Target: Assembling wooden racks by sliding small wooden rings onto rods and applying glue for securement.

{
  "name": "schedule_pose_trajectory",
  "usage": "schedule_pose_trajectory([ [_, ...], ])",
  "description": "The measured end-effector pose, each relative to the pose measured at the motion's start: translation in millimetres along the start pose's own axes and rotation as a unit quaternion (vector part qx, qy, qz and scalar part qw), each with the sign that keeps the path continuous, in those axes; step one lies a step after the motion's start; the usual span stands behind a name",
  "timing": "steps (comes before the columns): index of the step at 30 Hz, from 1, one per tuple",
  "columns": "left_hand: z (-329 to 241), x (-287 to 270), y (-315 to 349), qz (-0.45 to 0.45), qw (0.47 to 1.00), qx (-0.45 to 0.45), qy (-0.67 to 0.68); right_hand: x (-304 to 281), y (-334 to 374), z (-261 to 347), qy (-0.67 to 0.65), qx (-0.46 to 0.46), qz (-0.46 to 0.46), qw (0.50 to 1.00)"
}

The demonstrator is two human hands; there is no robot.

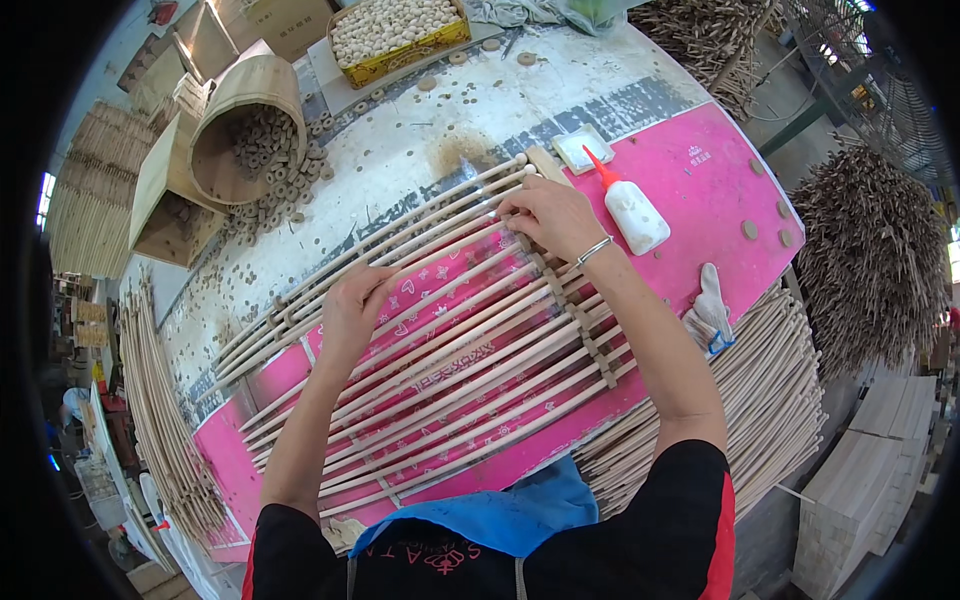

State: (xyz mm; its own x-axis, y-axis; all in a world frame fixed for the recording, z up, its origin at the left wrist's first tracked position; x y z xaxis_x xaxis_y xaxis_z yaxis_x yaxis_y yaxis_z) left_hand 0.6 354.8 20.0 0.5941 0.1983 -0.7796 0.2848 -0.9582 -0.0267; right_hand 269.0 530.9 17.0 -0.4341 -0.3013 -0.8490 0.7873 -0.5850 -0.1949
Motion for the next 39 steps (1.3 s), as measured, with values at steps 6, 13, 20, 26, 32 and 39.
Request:
schedule_pose_trajectory([
  [6, 9.1, 8.0, 1.7, 0.003, 1.000, 0.001, 0.028, 0.3, -2.3, -4.9, 0.003, -0.010, 0.010, 1.000],
  [13, 2.7, 3.4, 3.4, 0.007, 1.000, -0.002, 0.030, -4.8, -8.8, -6.0, 0.002, -0.014, 0.051, 0.999],
  [20, -1.8, -0.2, 3.2, 0.022, 0.999, -0.008, 0.026, -6.0, -9.2, -9.8, 0.005, -0.029, 0.056, 0.998],
  [26, 5.6, 8.2, 7.0, 0.011, 1.000, 0.003, -0.011, -4.5, -9.6, -9.9, -0.001, -0.029, 0.062, 0.998],
  [32, 8.3, 14.0, 10.4, -0.032, 0.998, 0.041, -0.048, -7.2, -11.0, -6.8, 0.010, -0.034, 0.073, 0.997],
  [39, 4.9, 4.7, 12.5, -0.086, 0.991, 0.076, -0.063, -3.6, -3.6, -17.4, -0.029, -0.029, 0.039, 0.998],
])
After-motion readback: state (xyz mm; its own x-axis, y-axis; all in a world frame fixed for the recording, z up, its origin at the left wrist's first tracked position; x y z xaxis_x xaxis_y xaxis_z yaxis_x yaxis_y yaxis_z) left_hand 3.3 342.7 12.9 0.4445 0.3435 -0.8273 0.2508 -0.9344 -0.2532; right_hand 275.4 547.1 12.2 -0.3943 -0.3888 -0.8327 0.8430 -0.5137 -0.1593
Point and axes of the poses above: each hand's wrist, its own y-axis away from the middle knuckle, its own x-axis out of the palm, z = x × y, the point moved 2 cm from there along -y, towards the middle knuckle, and after that the axes turned 12 degrees about -x, right-handed, at the moved point
